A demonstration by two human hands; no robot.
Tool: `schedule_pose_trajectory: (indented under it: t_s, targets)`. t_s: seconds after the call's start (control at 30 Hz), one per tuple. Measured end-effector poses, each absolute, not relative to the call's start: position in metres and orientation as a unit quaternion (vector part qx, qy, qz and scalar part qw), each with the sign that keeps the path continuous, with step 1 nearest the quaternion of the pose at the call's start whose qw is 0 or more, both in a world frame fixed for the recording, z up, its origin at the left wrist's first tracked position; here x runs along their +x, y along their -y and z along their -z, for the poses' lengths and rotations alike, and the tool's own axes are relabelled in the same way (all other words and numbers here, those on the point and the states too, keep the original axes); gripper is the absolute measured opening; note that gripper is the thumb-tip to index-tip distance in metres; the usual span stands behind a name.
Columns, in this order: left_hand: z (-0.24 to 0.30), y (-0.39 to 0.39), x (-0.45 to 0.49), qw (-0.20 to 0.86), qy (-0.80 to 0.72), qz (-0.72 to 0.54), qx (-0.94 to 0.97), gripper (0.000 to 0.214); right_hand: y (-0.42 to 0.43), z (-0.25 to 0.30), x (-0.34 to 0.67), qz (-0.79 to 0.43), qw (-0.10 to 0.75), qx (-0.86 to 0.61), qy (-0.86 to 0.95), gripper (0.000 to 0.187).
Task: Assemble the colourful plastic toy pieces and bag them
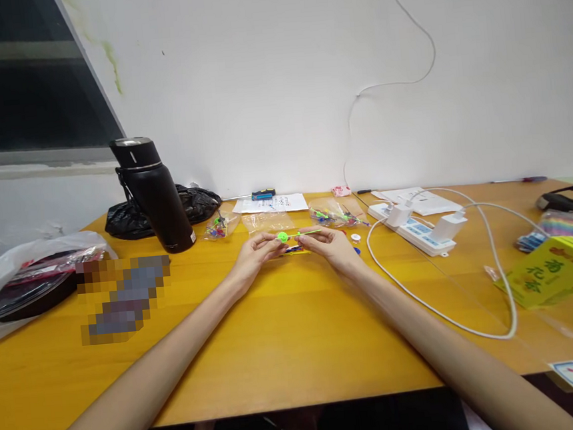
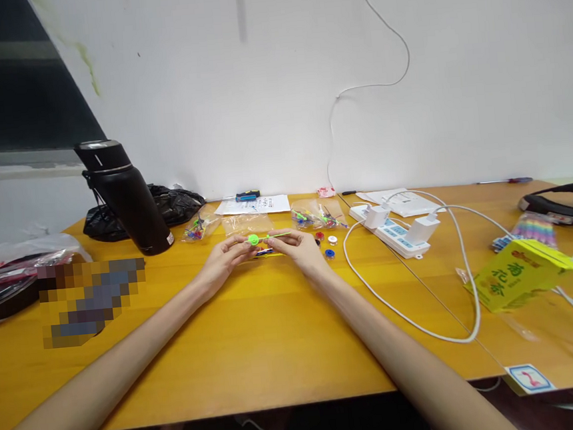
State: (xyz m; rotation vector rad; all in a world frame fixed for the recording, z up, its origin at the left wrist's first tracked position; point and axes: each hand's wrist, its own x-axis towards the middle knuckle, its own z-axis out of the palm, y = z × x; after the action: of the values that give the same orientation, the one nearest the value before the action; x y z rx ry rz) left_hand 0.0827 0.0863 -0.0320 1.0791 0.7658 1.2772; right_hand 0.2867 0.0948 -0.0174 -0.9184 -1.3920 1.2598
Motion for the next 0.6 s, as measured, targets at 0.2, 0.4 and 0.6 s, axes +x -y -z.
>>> schedule_pose_trajectory:
  t_s: [0.2,0.4,0.6]
  targets:
    - [0.038,-0.087,0.082,0.605,-0.323,-0.534,0.494,0.04,-0.089,0.015,0.28,-0.521,0.479,-0.357,0.61,0.036]
    - [0.033,-0.084,0.083,0.597,-0.327,-0.528,0.508,0.043,-0.083,0.01,0.277,-0.471,0.475,-0.38,0.639,0.033]
    - [0.033,-0.083,0.084,0.612,-0.314,-0.521,0.506,0.045,-0.082,0.008,0.277,-0.448,0.468,-0.381,0.66,0.031]
